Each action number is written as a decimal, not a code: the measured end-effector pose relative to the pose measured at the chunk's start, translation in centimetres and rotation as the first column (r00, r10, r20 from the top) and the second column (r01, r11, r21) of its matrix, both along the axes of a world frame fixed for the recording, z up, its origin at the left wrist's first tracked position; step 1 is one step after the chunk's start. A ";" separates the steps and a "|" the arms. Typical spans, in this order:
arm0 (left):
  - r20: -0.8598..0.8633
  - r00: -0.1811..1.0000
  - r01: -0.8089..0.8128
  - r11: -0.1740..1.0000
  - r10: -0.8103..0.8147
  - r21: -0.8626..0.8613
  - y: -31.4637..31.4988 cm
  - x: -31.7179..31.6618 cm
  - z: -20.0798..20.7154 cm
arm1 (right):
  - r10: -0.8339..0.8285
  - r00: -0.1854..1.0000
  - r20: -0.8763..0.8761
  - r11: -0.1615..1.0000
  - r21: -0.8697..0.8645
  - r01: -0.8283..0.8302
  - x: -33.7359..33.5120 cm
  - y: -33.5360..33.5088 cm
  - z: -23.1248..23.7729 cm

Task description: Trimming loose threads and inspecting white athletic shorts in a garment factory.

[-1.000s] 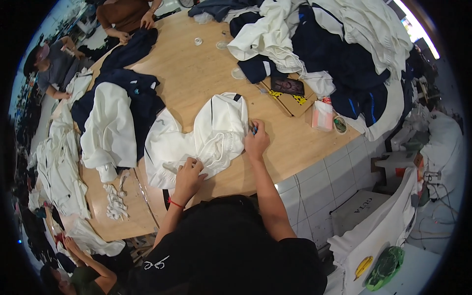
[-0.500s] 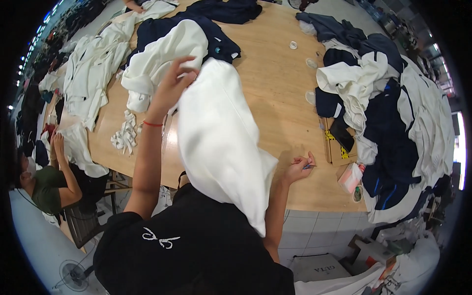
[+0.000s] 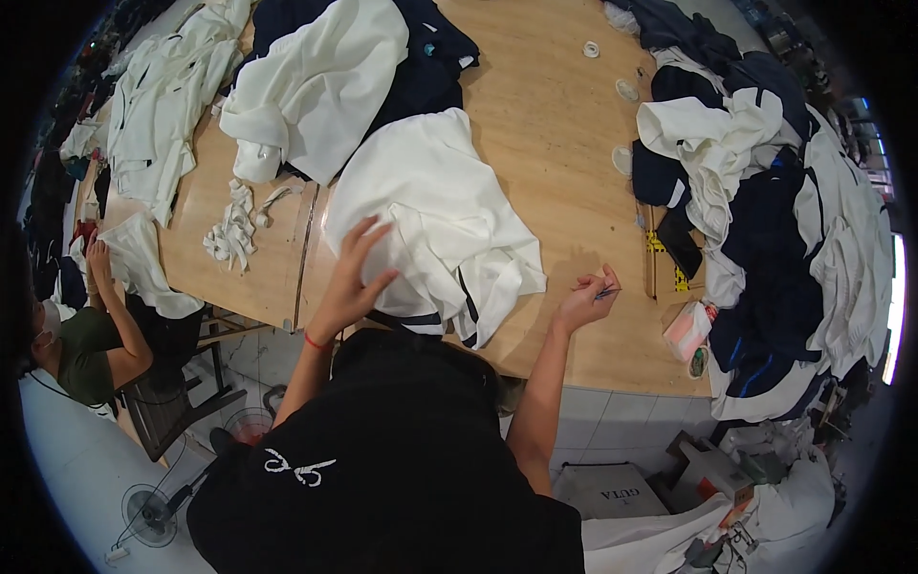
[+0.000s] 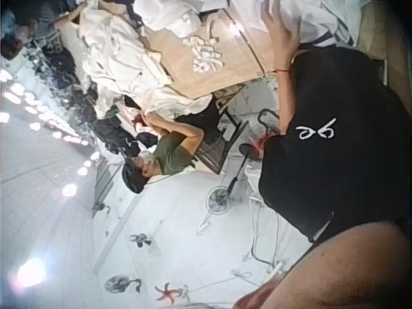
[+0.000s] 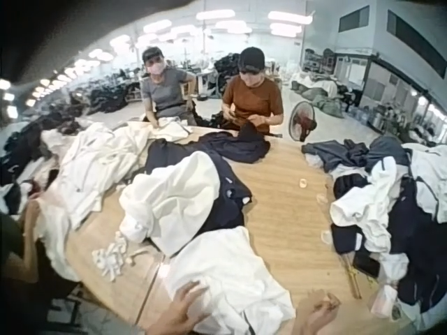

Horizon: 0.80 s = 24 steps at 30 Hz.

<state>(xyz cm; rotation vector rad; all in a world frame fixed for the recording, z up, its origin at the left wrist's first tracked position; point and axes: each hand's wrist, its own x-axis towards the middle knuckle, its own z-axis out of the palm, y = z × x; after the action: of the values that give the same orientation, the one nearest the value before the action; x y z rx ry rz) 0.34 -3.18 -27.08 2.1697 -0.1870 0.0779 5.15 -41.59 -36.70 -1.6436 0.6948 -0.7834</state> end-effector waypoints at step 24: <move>-0.256 0.966 -0.166 0.654 -0.044 -0.738 0.1 8.5 -0.4 | 0.033 0.992 -0.120 0.998 -0.047 -0.039 0.0 0.5 0.1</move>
<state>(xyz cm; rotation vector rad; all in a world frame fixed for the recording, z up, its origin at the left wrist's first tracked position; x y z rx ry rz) 8.79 -3.04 -27.47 1.3113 0.0715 -0.0773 5.11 -41.07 -36.61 -1.7541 0.7323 -0.6858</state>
